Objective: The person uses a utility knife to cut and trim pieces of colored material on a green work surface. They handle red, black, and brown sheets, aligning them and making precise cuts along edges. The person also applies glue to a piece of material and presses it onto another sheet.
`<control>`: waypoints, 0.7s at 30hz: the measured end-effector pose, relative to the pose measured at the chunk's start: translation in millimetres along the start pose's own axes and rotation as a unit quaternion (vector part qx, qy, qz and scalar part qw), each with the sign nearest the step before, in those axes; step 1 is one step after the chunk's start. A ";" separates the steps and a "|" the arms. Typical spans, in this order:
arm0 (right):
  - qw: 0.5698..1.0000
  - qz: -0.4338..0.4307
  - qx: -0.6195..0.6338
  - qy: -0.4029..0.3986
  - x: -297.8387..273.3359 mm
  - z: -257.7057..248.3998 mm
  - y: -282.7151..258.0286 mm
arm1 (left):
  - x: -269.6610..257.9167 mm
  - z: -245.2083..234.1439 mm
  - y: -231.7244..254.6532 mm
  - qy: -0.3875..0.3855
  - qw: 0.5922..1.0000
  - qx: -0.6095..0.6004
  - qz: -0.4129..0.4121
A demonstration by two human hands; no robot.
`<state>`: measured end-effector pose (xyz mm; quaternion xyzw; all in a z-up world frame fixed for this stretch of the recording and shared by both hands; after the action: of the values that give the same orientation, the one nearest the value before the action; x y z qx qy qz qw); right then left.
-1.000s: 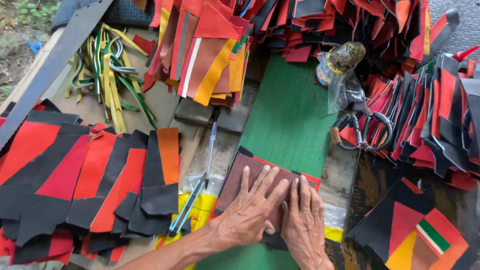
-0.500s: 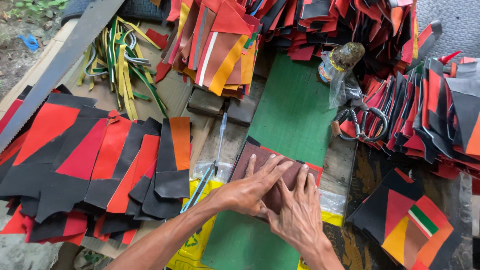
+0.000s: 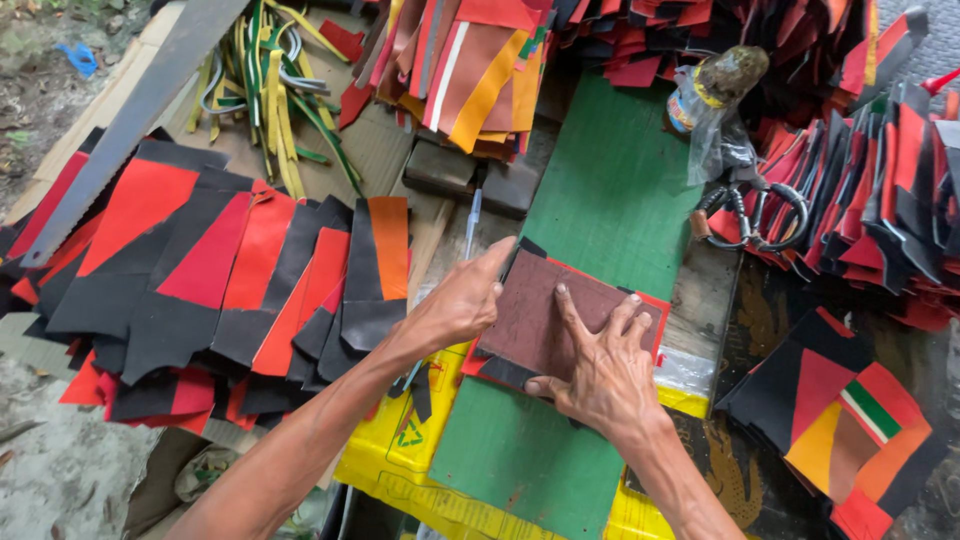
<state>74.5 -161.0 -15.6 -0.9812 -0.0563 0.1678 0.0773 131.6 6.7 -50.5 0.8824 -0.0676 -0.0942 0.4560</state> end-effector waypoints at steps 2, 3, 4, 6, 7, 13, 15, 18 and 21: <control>1.000 -0.003 0.005 0.016 0.6 1.3 -0.1 | 2.6 -8.7 21.6 0.069 0.988 -0.025 0.138; 1.000 -0.003 0.007 0.025 1.1 1.7 0.4 | 1.5 -13.6 33.4 0.100 0.972 -0.038 0.208; 1.000 -0.004 -0.005 0.027 0.9 3.4 0.5 | 6.9 -7.2 25.8 0.074 0.984 -0.030 0.157; 0.999 -0.004 -0.027 0.036 2.0 4.7 0.1 | 14.1 2.6 12.8 0.020 0.998 -0.014 0.058; 0.999 -0.004 -0.029 0.037 1.3 5.6 0.1 | 12.7 6.0 11.8 0.008 0.999 -0.009 0.034; 0.999 0.003 0.002 0.044 -0.3 6.0 -1.8 | 6.5 20.4 21.9 0.011 0.999 0.046 0.015; 0.999 0.010 0.009 0.035 0.2 7.4 -2.5 | 0.9 18.2 47.9 0.091 0.977 0.100 0.162; 0.999 0.023 0.023 0.018 -0.1 8.9 -3.7 | 3.5 37.3 22.0 0.009 0.994 0.107 0.035; 0.999 0.027 0.041 0.013 -1.5 4.8 -5.1 | 5.1 25.3 29.3 0.044 0.993 0.082 0.068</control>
<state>71.0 -155.6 -18.8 -0.9804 -0.0219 0.1592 0.1138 129.8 -31.3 -41.4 0.9134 -0.1150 -0.0181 0.3900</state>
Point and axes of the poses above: each hand's wrist, its own x-axis towards the middle knuckle, its own z-axis out of the palm, y = z × x, the point moved 9 cm from there along x, towards the middle knuckle, and after that the axes turned 9 degrees about y, right-handed, at the moved point
